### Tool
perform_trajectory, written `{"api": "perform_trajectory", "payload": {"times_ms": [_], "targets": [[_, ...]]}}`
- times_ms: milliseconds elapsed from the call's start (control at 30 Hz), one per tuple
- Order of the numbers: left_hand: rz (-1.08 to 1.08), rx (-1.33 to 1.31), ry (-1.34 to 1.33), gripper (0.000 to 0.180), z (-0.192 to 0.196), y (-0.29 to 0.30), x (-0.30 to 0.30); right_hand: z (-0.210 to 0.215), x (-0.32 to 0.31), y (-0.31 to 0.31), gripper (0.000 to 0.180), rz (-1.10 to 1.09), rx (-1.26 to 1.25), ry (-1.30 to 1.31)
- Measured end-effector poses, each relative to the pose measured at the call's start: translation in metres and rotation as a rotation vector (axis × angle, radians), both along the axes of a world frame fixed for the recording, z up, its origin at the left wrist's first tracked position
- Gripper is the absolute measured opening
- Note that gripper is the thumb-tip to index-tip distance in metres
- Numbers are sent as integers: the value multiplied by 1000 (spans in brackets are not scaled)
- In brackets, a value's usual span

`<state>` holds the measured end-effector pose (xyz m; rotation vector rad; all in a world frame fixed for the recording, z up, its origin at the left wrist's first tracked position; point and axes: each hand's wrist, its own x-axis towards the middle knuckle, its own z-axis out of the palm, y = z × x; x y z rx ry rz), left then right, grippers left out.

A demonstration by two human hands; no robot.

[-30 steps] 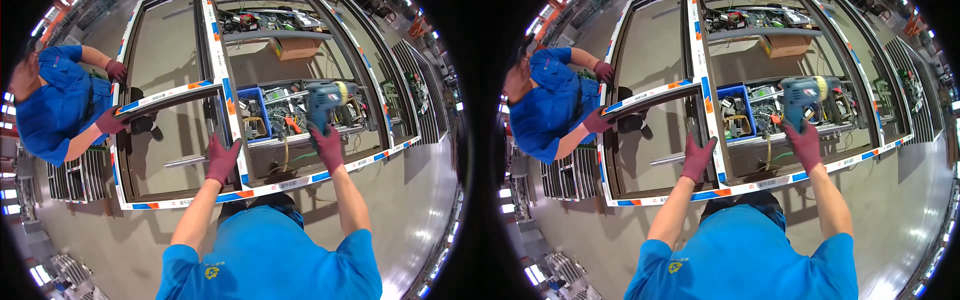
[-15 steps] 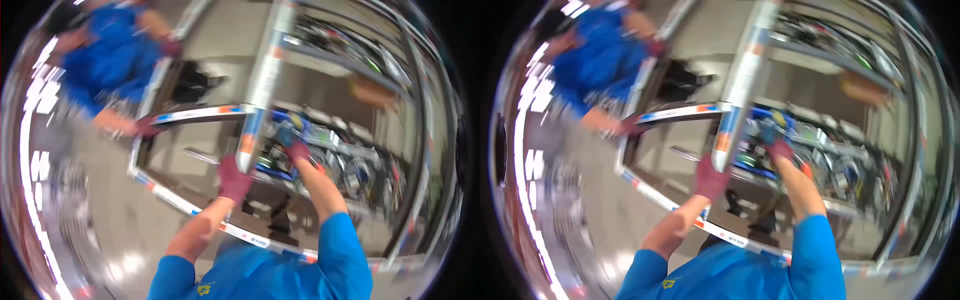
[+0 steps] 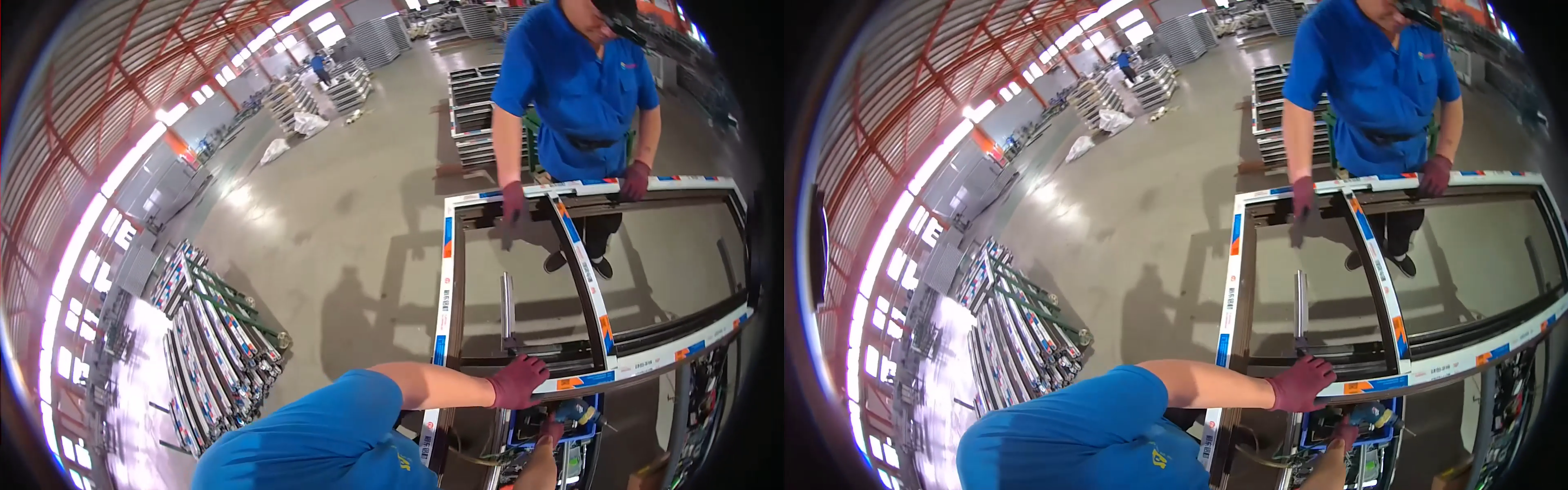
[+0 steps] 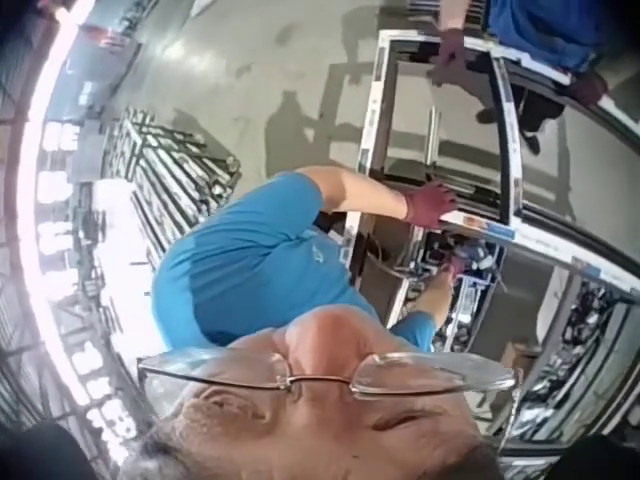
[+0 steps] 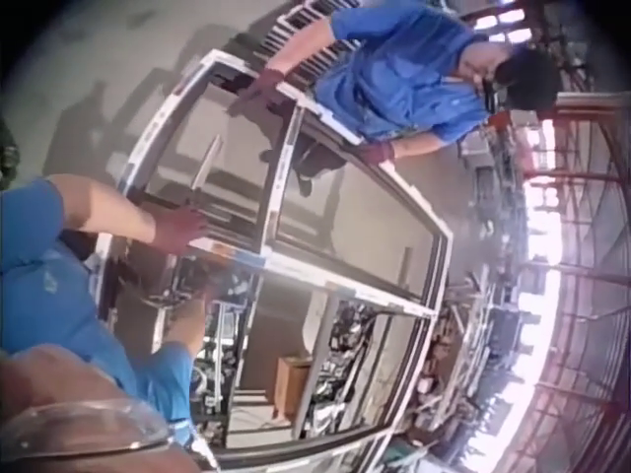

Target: Assembling industrial window or door frames using power drills, screwdrivers, and a hammer.

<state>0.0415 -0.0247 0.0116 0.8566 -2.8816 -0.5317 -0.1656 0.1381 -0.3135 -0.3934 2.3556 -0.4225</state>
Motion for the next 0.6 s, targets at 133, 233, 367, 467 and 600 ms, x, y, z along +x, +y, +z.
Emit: {"api": "perform_trajectory", "payload": {"times_ms": [133, 233, 367, 467, 600], "targets": [[-9, -12, 38, 56, -6, -2, 2, -12, -6, 13, 59, 25, -159, -108], [-8, -14, 16, 56, -6, 2, 6, -3, 1, 10, 58, 88, -42, -37], [-8, 13, 26, 55, -7, -1, 11, 28, 10, 27, 58, 149, 43, 19], [-27, 6, 44, 55, -12, -1, 9, 42, 21, 70, 64, 50, -262, -104], [-26, 2, 31, 54, -14, -1, 1, 51, 42, 144, 62, -51, -368, -14]]}}
